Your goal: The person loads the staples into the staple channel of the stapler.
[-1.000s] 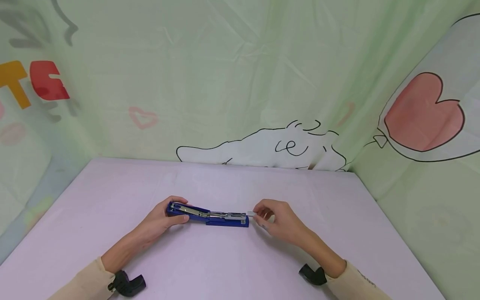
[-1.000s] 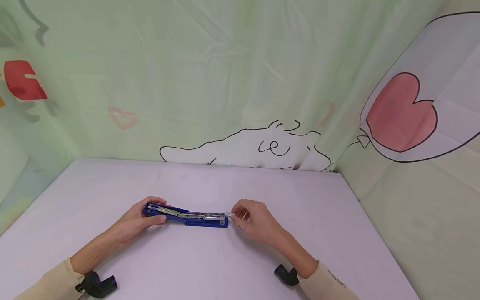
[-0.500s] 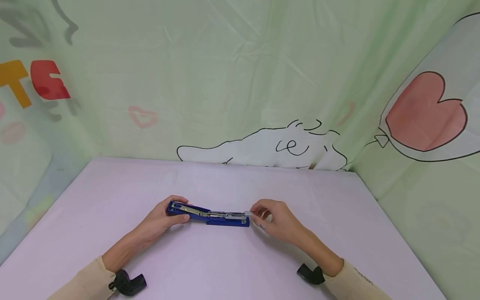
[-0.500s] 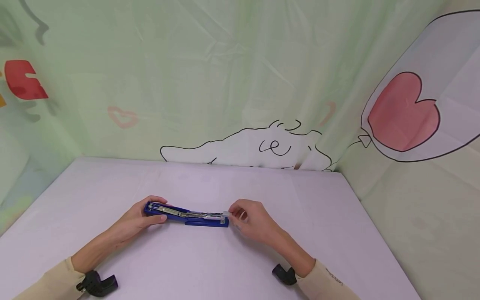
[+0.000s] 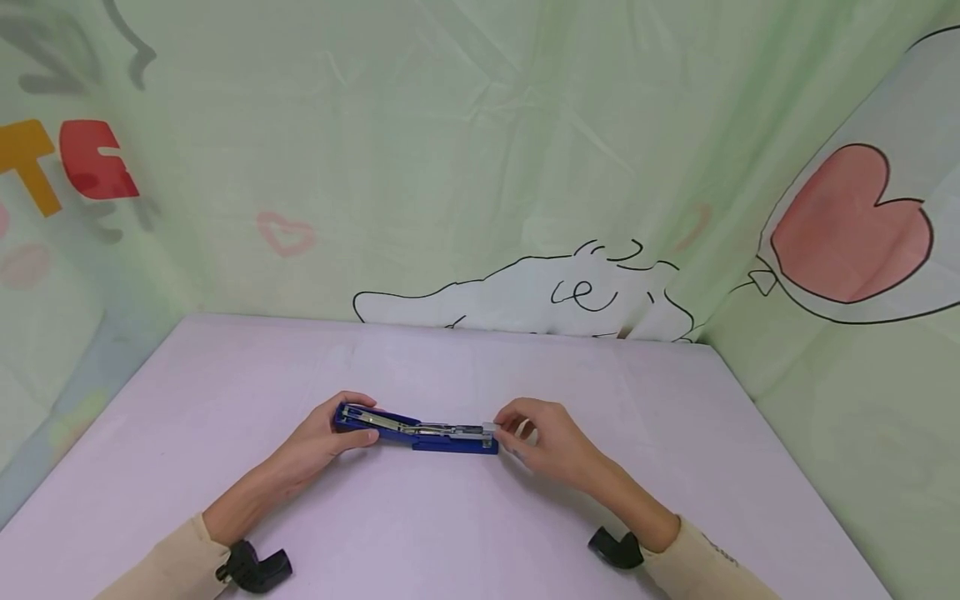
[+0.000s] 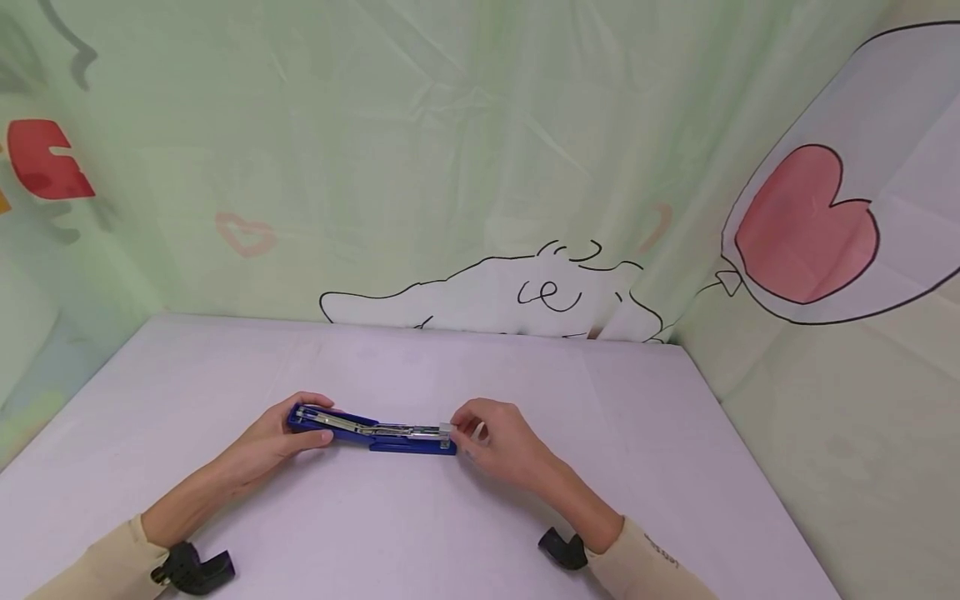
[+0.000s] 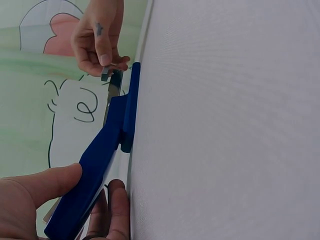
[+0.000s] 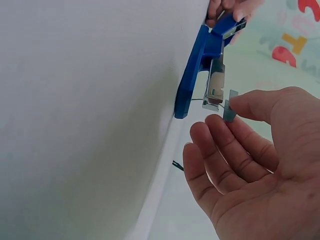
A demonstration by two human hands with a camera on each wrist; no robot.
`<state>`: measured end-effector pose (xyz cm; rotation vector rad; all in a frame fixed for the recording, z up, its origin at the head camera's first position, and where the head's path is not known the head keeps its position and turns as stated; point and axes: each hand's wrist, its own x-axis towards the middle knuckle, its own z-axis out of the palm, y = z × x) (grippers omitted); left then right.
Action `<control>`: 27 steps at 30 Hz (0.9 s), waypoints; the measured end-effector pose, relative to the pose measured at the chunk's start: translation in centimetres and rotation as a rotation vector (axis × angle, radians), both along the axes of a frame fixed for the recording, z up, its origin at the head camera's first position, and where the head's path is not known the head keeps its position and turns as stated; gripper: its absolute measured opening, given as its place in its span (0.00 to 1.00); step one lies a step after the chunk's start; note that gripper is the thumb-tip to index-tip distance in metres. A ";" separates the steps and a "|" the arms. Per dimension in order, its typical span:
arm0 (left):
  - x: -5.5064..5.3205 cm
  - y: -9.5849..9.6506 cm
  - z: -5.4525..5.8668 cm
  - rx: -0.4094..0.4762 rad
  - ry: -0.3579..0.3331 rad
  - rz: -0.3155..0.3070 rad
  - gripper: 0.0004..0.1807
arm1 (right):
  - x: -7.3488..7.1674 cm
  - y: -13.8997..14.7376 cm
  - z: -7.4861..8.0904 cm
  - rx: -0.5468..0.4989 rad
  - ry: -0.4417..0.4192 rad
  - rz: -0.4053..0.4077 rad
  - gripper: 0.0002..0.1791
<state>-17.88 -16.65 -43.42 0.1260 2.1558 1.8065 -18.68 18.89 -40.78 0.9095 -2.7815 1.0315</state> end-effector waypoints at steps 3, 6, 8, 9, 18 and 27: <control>0.1 0.0 0.0 0.002 0.007 -0.004 0.34 | 0.0 -0.1 0.0 -0.003 0.004 0.008 0.05; 0.1 0.0 0.0 0.005 0.008 -0.005 0.34 | 0.1 -0.3 0.0 -0.005 0.006 0.013 0.05; 0.1 0.0 0.0 0.005 0.008 -0.004 0.33 | 0.1 -0.4 0.1 -0.005 0.003 0.015 0.05; 0.1 0.0 0.0 0.006 0.008 -0.003 0.33 | 0.1 -0.5 0.1 -0.003 0.000 0.014 0.05; -0.1 0.0 0.0 0.004 -0.001 0.006 0.33 | 0.1 -0.7 0.2 0.010 0.000 0.011 0.04; 0.1 0.1 0.0 0.000 0.015 -0.003 0.33 | 0.1 -0.8 0.1 0.024 0.011 0.009 0.04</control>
